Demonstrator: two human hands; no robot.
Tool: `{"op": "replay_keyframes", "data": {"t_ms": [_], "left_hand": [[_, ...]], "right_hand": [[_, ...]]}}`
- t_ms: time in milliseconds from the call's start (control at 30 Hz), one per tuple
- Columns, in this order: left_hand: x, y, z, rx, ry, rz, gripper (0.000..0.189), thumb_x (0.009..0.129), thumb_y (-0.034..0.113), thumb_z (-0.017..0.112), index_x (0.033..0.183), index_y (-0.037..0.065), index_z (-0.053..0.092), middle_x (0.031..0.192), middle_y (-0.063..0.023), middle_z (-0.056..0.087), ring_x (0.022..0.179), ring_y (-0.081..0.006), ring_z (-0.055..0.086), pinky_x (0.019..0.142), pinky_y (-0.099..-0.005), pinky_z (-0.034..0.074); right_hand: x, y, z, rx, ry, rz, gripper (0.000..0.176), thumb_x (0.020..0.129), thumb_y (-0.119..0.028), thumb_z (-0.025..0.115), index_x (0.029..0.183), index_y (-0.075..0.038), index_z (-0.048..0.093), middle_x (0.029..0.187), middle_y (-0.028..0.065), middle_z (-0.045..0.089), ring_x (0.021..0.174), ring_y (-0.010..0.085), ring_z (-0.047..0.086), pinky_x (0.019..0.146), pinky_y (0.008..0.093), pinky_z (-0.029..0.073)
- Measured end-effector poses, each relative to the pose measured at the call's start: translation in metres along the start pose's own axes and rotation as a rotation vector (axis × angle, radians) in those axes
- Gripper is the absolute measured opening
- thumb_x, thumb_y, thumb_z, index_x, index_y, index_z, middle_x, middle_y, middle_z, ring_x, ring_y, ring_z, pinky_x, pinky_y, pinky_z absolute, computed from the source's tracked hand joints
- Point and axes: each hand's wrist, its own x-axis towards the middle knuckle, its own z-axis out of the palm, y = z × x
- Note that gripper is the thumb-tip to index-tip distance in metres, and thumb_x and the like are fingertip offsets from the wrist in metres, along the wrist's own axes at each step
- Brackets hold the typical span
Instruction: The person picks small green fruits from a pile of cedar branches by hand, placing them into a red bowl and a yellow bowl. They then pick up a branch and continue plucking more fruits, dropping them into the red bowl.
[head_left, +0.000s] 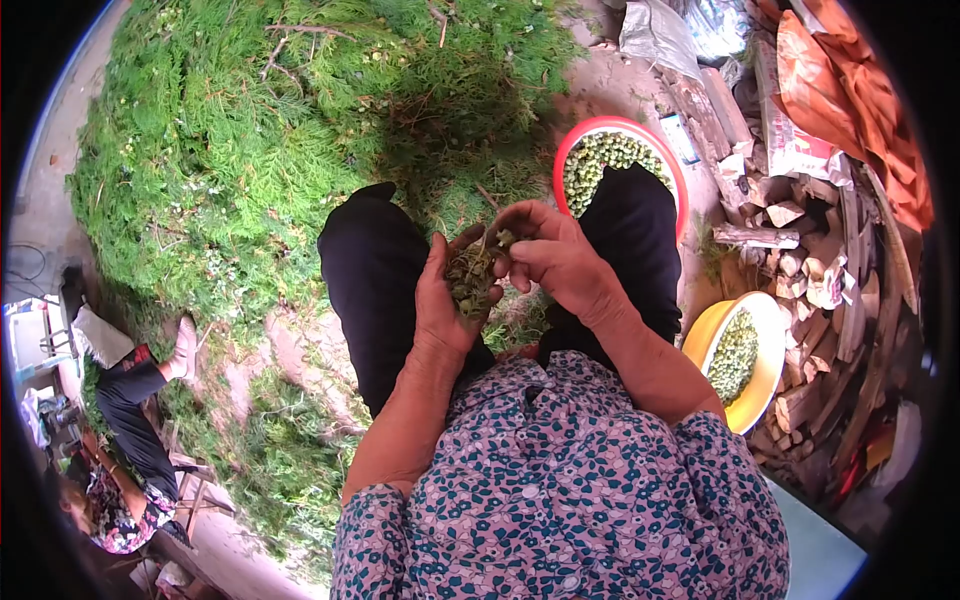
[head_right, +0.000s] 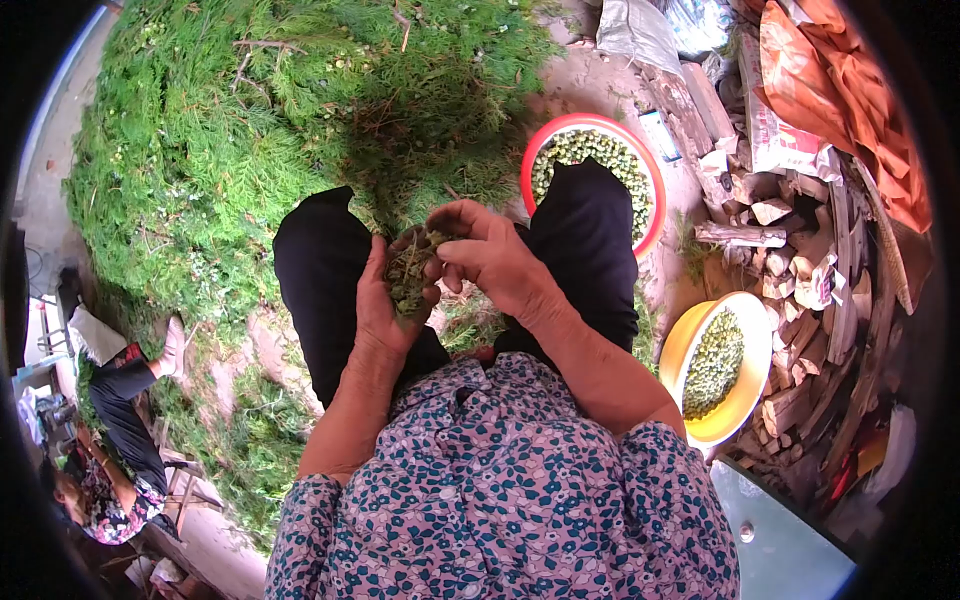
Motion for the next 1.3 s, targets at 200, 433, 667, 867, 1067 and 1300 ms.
{"op": "replay_keyframes", "data": {"t_ms": [200,433,667,867,1067,1300], "left_hand": [[0.002,-0.002,0.001,-0.023,0.147,0.033,0.046,0.092,0.043,0.035,0.112,0.003,0.048,0.094,-0.0136,0.058,0.077,-0.024,0.06,0.062,-0.0341,0.054],[0.0,-0.001,0.01,-0.136,0.193,0.091,0.044,0.093,0.04,0.033,0.112,0.003,0.048,0.103,-0.0178,0.056,0.093,-0.0304,0.056,0.08,-0.0414,0.049],[-0.001,-0.001,0.017,-0.217,0.085,0.096,0.045,0.093,0.038,0.031,0.115,0.002,0.046,0.115,-0.0195,0.05,0.11,-0.0332,0.047,0.091,-0.0469,0.042],[-0.002,0.0,0.017,-0.269,0.06,0.099,0.045,0.093,0.037,0.031,0.117,0.002,0.044,0.117,-0.0215,0.047,0.111,-0.0347,0.047,0.093,-0.0493,0.041],[0.002,0.004,0.003,-0.292,-0.089,0.114,0.045,0.093,0.037,0.03,0.117,0.001,0.043,0.117,-0.0229,0.047,0.111,-0.0372,0.044,0.097,-0.0517,0.035],[0.003,0.0,0.009,-0.203,0.016,0.187,0.046,0.094,0.037,0.028,0.117,0.001,0.044,0.115,-0.0228,0.048,0.11,-0.0367,0.045,0.098,-0.0479,0.034]], "right_hand": [[-0.003,-0.01,-0.004,0.116,0.109,0.034,0.011,0.086,-0.012,0.056,0.09,-0.002,0.058,0.072,0.0007,0.054,0.051,0.0057,0.049,0.04,0.0172,0.033],[-0.007,-0.003,-0.006,-0.805,-0.245,-0.392,0.028,0.07,-0.006,0.066,0.097,-0.003,0.059,0.079,0.0084,0.058,0.08,0.0203,0.058,0.068,0.0306,0.045],[-0.003,0.011,-0.002,-1.002,0.01,-0.525,0.018,0.073,-0.004,0.063,0.091,-0.003,0.061,0.081,0.0113,0.059,0.076,0.0238,0.059,0.068,0.0304,0.046],[-0.003,0.0,0.001,-0.661,0.226,-0.217,0.017,0.075,-0.008,0.063,0.089,0.001,0.06,0.083,0.0074,0.062,0.072,0.0121,0.057,0.066,0.0256,0.045],[-0.009,0.005,0.004,-0.911,0.084,-0.444,0.025,0.071,-0.009,0.066,0.094,-0.001,0.059,0.081,0.0107,0.061,0.074,0.0204,0.061,0.064,0.0302,0.046],[-0.01,0.028,0.017,-1.03,0.028,-0.476,0.018,0.071,-0.008,0.065,0.086,0.0,0.058,0.076,0.0136,0.058,0.071,0.0244,0.061,0.061,0.0331,0.046]]}}
